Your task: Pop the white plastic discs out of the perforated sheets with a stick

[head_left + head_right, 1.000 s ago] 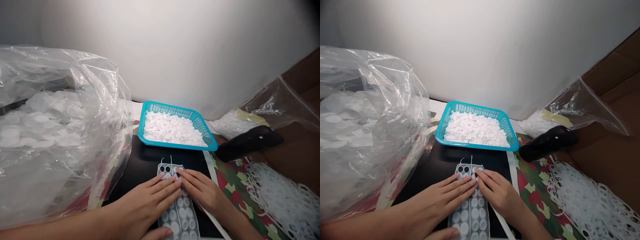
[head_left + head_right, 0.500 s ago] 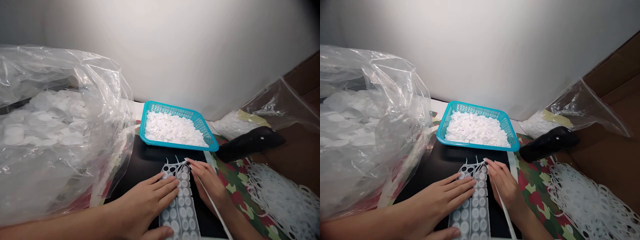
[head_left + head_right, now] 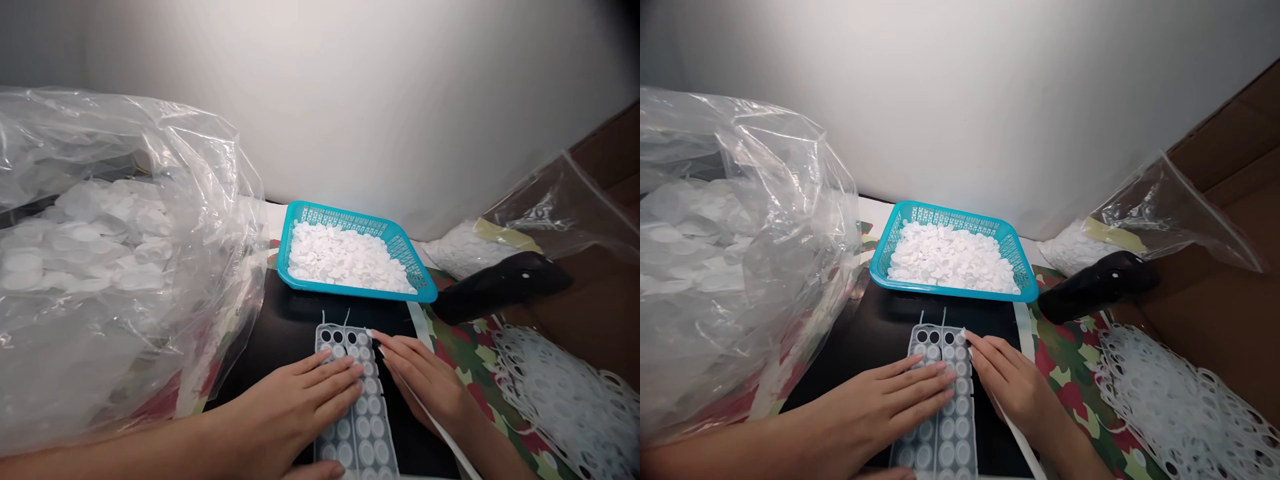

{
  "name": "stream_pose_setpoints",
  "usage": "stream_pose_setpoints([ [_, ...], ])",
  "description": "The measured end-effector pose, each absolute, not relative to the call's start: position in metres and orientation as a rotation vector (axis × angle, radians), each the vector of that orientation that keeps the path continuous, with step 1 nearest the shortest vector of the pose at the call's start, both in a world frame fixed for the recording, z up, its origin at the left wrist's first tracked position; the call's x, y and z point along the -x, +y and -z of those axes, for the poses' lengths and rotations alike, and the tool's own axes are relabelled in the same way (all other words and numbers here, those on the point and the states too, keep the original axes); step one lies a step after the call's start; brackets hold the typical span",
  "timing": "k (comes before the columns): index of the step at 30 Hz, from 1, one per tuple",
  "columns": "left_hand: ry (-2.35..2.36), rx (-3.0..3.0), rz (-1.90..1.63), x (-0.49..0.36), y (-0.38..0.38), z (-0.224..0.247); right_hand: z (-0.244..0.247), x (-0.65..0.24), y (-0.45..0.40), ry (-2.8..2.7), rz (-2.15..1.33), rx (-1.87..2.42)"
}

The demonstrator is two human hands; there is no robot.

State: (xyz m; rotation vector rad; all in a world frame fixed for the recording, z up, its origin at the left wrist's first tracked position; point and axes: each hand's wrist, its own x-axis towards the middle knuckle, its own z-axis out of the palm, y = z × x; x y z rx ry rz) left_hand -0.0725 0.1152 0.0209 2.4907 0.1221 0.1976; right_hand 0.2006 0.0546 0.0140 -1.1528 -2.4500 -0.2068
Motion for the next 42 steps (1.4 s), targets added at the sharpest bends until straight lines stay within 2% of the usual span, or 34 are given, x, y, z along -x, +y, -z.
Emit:
stream_pose_setpoints([
  [18,0.085,-2.451,-0.195,0.075,0.115,-0.016,-0.014,-0.202,0.056,-2.527,0.087,1.122],
  [24,0.083,-2.439,-0.188,0.076,0.114,-0.017,-0.005,-0.202,0.054,-2.576,0.198,1.183],
  [29,0.09,-2.428,-0.206,0.074,0.115,-0.02,0.003,-0.193,0.054,-2.459,0.322,1.34],
  [35,0.086,-2.438,-0.211,0.074,0.115,-0.019,0.008,-0.195,0.056,-2.293,0.219,1.324],
  [42,0.091,-2.439,-0.232,0.074,0.114,-0.018,-0.008,-0.192,0.06,-2.156,0.255,1.361],
])
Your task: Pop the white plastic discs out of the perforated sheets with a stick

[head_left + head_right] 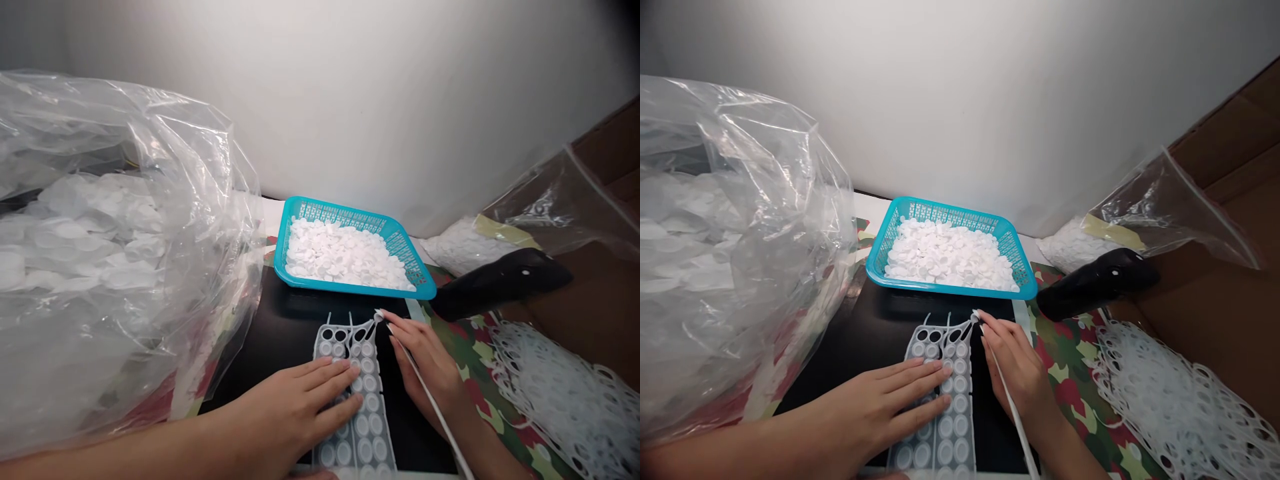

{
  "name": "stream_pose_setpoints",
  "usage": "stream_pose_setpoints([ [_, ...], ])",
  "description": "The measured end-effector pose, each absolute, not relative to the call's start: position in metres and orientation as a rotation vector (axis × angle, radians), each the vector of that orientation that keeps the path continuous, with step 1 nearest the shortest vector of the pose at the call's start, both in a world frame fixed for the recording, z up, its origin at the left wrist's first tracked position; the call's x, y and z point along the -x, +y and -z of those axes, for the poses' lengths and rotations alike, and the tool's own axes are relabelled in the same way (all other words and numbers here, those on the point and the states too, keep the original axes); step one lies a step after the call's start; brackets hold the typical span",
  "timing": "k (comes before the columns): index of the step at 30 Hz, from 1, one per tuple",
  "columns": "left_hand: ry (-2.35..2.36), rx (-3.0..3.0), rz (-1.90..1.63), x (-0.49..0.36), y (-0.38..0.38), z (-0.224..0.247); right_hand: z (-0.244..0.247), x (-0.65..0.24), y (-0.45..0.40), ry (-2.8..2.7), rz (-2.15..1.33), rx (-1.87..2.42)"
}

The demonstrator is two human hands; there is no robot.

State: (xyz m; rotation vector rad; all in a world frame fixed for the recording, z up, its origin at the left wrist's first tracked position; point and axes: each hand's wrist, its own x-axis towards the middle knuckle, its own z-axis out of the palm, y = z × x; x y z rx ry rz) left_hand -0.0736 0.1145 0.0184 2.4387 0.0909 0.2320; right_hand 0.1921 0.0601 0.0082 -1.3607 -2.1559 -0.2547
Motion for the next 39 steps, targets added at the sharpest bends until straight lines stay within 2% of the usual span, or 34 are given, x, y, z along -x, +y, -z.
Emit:
stream_pose_setpoints([
  [11,0.091,-2.421,-0.232,0.076,0.115,-0.018,-0.028,-0.201,0.061,-2.001,0.384,1.331],
  [15,0.1,-2.435,-0.205,0.076,0.115,-0.019,-0.023,-0.21,0.063,-1.852,0.473,1.377],
  [22,-0.073,-2.58,-0.193,0.074,0.114,-0.027,-0.016,-0.223,0.074,-1.773,0.439,1.527],
  [25,-0.025,-2.762,-0.376,0.073,0.106,-0.019,-0.023,-0.213,0.068,-1.833,0.362,1.439],
  [30,0.284,-2.934,-1.005,0.068,0.09,0.003,-0.026,-0.176,0.061,-2.23,-0.115,1.139],
  [34,0.277,-3.032,-1.061,0.068,0.088,0.008,-0.018,-0.154,0.064,-2.298,-0.241,0.965],
  [39,0.272,-3.062,-1.033,0.07,0.089,0.009,-0.012,-0.154,0.066,-2.388,-0.191,0.915],
])
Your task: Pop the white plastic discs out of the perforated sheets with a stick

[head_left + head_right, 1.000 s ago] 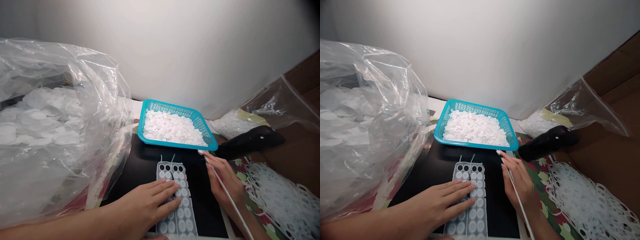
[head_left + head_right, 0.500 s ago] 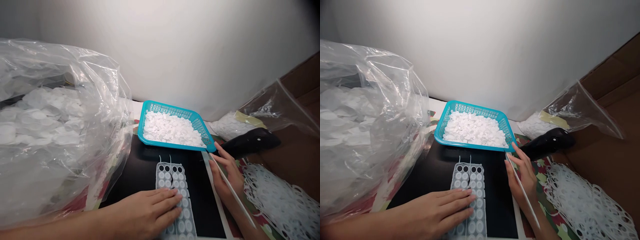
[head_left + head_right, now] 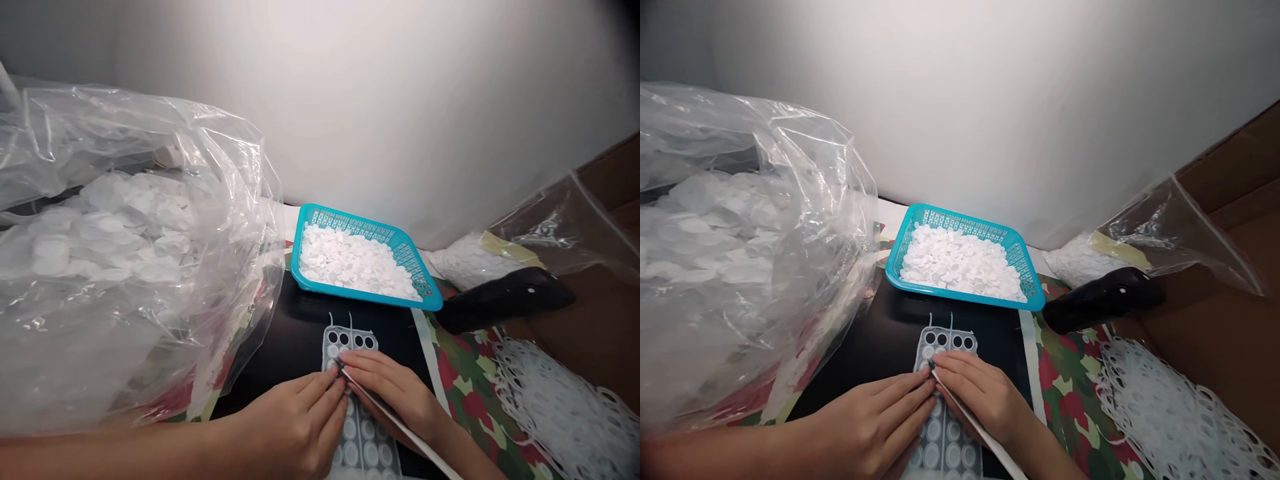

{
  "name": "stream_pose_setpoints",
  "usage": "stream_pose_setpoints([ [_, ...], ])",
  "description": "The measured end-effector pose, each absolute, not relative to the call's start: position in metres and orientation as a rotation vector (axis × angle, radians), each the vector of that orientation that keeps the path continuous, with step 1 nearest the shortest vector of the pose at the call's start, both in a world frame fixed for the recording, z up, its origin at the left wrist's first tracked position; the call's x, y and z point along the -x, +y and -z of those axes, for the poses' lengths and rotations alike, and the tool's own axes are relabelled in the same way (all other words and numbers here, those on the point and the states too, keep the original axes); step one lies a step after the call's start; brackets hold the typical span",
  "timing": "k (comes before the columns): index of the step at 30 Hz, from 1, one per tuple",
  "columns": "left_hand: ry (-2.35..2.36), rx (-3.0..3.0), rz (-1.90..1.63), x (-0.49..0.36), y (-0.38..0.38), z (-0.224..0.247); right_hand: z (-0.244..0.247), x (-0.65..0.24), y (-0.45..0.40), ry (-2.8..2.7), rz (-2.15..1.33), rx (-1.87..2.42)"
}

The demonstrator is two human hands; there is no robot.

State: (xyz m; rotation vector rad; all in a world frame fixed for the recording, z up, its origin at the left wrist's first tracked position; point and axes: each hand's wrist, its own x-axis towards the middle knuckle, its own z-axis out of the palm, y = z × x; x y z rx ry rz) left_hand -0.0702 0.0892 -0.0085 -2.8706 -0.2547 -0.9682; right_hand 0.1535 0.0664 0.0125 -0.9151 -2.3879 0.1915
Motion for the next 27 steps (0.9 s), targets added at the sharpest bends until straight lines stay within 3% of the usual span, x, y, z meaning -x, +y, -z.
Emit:
stream_pose_setpoints([
  [13,-0.226,2.986,0.827,0.071,0.089,0.006,-0.02,-0.14,0.064,-2.665,0.298,0.953],
  [27,-0.231,3.082,0.752,0.072,0.09,0.006,0.0,-0.162,0.061,-2.228,-0.023,1.144],
])
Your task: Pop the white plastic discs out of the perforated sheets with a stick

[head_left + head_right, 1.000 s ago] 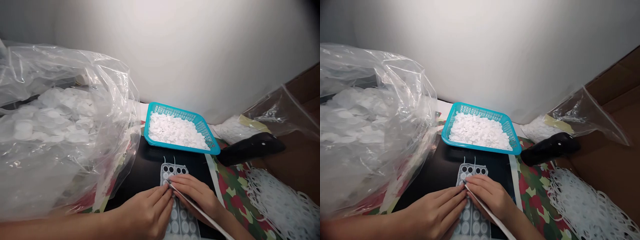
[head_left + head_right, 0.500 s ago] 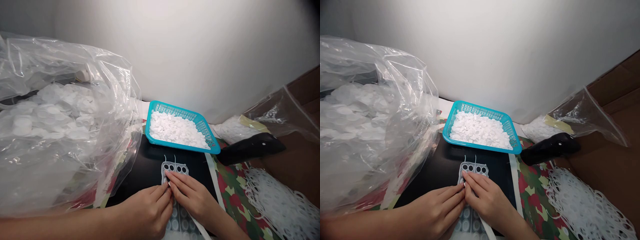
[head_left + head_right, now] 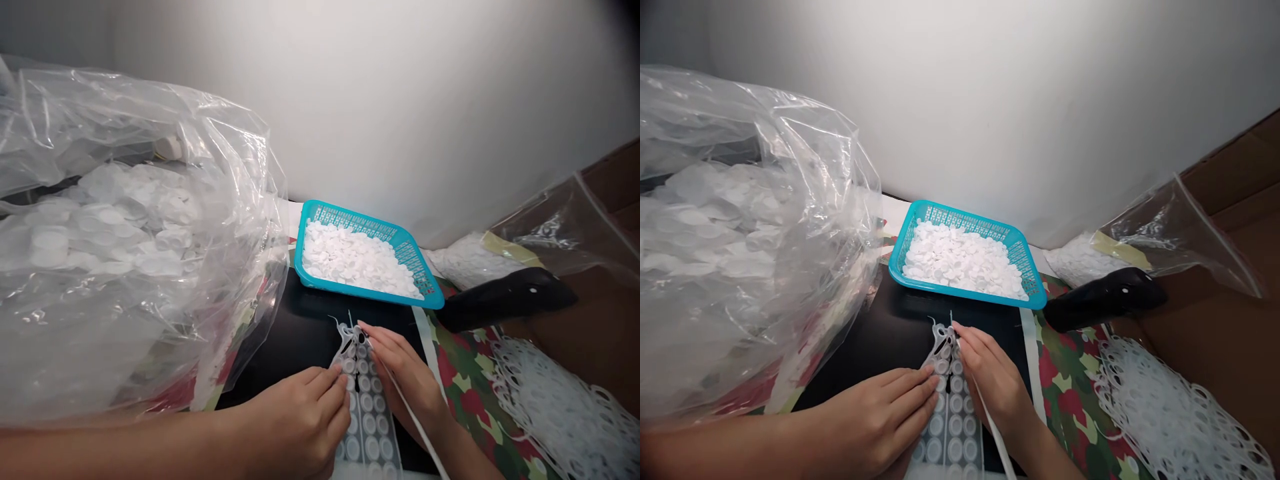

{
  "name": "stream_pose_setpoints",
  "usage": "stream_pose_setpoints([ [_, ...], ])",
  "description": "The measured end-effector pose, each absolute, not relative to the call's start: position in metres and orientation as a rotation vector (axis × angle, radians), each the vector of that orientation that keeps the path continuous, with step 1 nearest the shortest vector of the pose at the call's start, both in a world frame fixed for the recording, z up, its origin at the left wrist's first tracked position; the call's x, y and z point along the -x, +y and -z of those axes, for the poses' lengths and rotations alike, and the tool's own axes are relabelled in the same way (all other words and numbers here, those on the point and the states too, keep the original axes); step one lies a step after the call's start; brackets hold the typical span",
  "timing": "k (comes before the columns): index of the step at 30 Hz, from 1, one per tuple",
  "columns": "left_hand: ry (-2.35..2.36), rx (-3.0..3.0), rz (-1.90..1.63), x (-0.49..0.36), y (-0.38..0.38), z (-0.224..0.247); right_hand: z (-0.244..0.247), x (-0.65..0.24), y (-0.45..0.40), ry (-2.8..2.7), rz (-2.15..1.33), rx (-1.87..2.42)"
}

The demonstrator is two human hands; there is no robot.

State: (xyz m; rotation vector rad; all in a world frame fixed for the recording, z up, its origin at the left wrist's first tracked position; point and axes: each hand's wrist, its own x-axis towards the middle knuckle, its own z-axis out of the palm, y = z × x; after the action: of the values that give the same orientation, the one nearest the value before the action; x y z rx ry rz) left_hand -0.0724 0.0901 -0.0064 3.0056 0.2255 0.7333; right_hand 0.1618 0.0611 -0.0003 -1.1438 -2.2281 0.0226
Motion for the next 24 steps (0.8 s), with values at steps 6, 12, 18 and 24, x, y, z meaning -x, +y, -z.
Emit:
stream_pose_setpoints([
  [6,0.251,-2.95,-0.704,0.072,0.092,0.003,-0.014,-0.171,0.061,-2.375,0.066,1.079],
  [12,0.34,-2.884,-0.622,0.073,0.093,-0.005,-0.011,-0.172,0.061,-2.608,0.049,0.979],
  [18,0.352,-2.892,-0.637,0.073,0.093,-0.002,-0.014,-0.169,0.061,-2.614,0.016,0.961],
  [24,0.342,-2.886,-0.659,0.073,0.093,-0.001,-0.014,-0.168,0.061,-2.588,-0.025,0.975],
])
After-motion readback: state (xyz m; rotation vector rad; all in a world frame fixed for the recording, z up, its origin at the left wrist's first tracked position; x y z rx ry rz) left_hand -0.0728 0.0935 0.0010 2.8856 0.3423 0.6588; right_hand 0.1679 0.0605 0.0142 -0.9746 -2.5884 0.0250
